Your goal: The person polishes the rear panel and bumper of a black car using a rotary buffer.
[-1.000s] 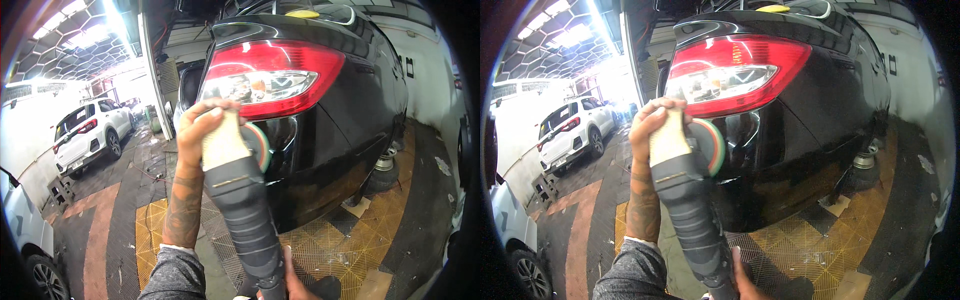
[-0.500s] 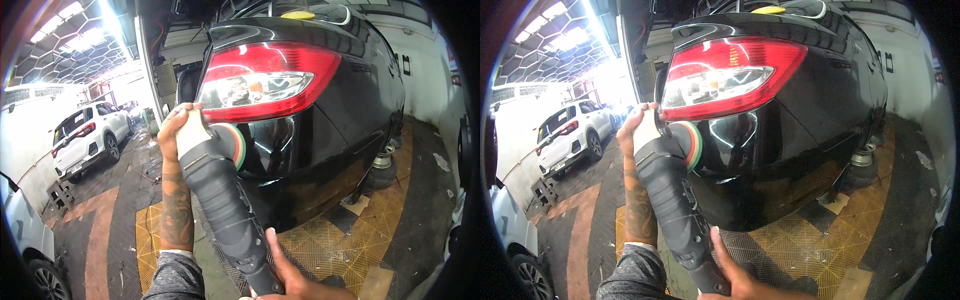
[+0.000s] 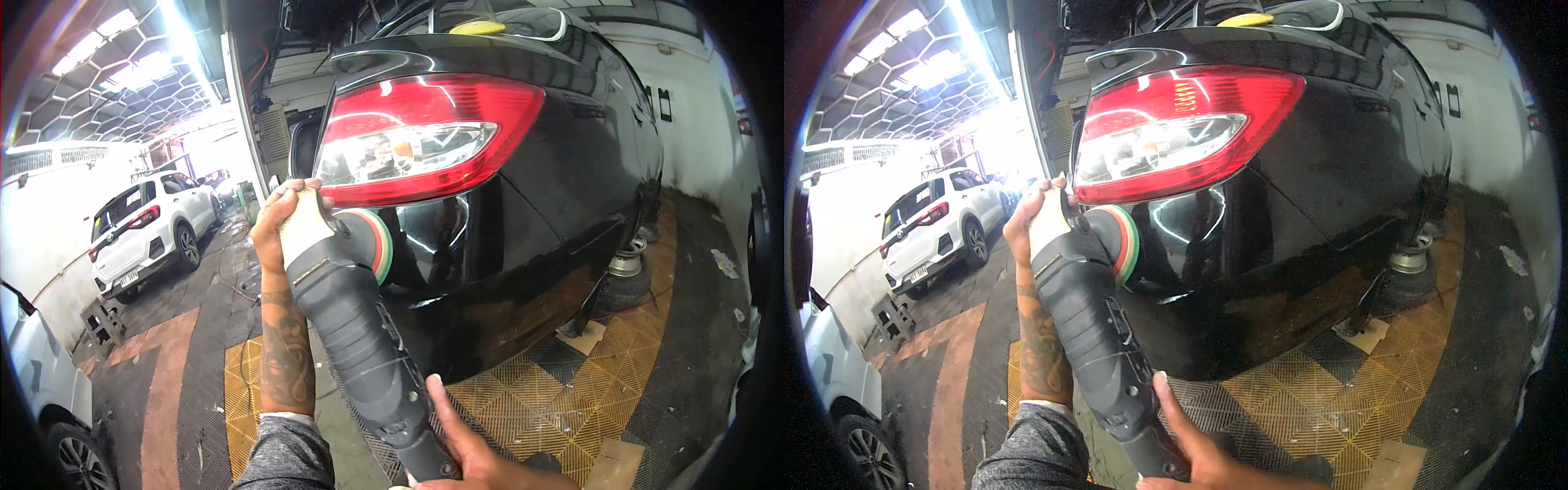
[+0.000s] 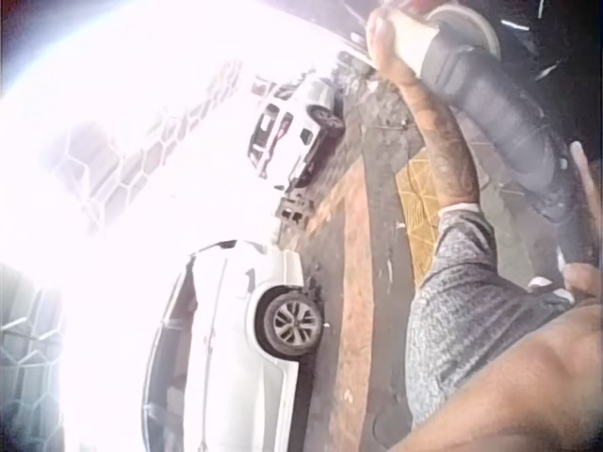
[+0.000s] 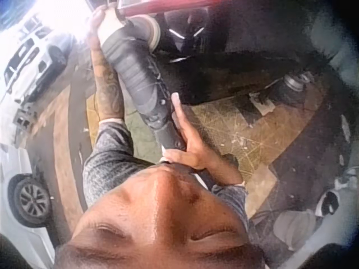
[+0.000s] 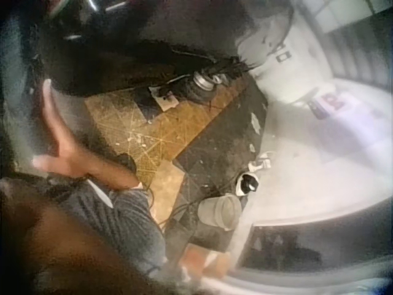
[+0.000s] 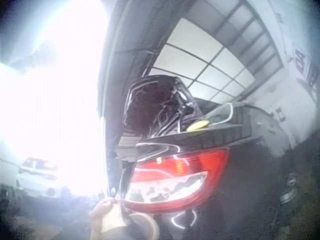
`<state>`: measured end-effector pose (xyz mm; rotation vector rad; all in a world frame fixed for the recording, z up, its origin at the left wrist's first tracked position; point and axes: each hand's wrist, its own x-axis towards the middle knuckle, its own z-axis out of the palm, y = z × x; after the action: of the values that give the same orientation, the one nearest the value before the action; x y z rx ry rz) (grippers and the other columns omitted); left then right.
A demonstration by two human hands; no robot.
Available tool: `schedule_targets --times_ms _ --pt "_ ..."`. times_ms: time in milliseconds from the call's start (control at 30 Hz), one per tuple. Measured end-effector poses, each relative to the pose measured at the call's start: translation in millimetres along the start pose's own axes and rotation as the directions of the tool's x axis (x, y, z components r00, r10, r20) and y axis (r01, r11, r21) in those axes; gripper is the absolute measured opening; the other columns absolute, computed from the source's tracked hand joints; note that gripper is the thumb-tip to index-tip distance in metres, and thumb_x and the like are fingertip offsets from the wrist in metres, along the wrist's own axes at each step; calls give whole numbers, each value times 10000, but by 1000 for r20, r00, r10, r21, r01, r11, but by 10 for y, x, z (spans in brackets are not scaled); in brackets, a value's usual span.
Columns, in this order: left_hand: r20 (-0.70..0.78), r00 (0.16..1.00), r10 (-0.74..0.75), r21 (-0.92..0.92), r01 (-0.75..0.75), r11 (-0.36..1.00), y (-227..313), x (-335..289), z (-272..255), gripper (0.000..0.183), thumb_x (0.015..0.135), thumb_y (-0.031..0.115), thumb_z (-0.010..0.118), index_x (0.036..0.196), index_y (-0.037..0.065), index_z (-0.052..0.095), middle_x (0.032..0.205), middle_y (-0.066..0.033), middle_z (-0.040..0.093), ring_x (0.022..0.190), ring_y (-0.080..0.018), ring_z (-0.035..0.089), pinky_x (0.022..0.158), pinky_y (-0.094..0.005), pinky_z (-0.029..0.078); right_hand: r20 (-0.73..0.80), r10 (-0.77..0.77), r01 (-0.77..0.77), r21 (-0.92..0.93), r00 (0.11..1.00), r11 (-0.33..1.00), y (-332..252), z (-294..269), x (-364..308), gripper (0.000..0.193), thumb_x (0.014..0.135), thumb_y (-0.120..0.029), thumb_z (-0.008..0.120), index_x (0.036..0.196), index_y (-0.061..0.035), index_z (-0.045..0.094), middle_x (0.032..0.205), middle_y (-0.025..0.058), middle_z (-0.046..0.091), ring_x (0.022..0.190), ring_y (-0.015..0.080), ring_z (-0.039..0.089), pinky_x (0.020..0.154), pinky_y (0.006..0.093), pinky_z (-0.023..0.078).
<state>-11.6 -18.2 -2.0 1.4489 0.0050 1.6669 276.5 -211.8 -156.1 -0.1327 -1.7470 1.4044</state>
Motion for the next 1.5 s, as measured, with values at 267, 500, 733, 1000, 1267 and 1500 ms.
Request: schedule_targets --times_ms 267,500,733,1000,1267,1500 --pt "-9 1000 -6 5 6 1000 -83 -52 230 305 899 124 548 1136 -67 558 1161 -257 613 941 -378 685 735 -452 616 -27 39 -37 85 999 996 -158 -70 -233 1186 802 -193 760 1550 4 -140 1629 194 78 1490 242 145 1188 360 124" --pt "-43 999 26 -16 -27 1000 12 -178 -125 297 901 144 536 1125 -50 556 1151 -262 589 959 -363 664 733 -442 615 55 13 -14 9 998 1000 12 -166 -23 1099 837 -194 717 1552 30 -87 1641 201 -29 1516 262 36 1205 372 52" --pt "-1 1000 20 131 -20 991 -128 -161 602 267 889 104 544 1072 -82 600 1103 -263 644 913 -340 696 748 -404 606 -78 107 -113 -75 991 991 -134 -172 -479 1033 894 -279 653 1540 70 -73 1626 257 -12 1514 308 41 1208 395 62" --pt "284 957 64 682 -248 688 -648 75 1628 280 855 213 629 991 -6 739 884 -104 729 802 -154 677 750 -288 519 -401 267 -278 31 876 960 286 -508 -1011 730 938 -258 602 1460 26 180 841 157 608 656 194 605 610 333 542" --pt "184 902 391 639 -412 650 -1095 -567 1888 396 852 76 703 1205 -65 594 1178 -209 653 1073 -283 651 946 -357 489 -464 207 -27 365 862 931 923 -503 -1308 808 908 -296 663 1468 31 180 1066 210 615 883 268 654 808 363 553" --pt "19 947 -321 334 297 895 -1101 -1849 1483 690 861 292 743 1352 -97 453 1305 -232 572 1167 -307 612 1022 -390 459 -567 193 -90 204 801 975 722 -148 -982 578 917 -421 645 1251 3 437 826 91 597 621 150 586 540 267 483"
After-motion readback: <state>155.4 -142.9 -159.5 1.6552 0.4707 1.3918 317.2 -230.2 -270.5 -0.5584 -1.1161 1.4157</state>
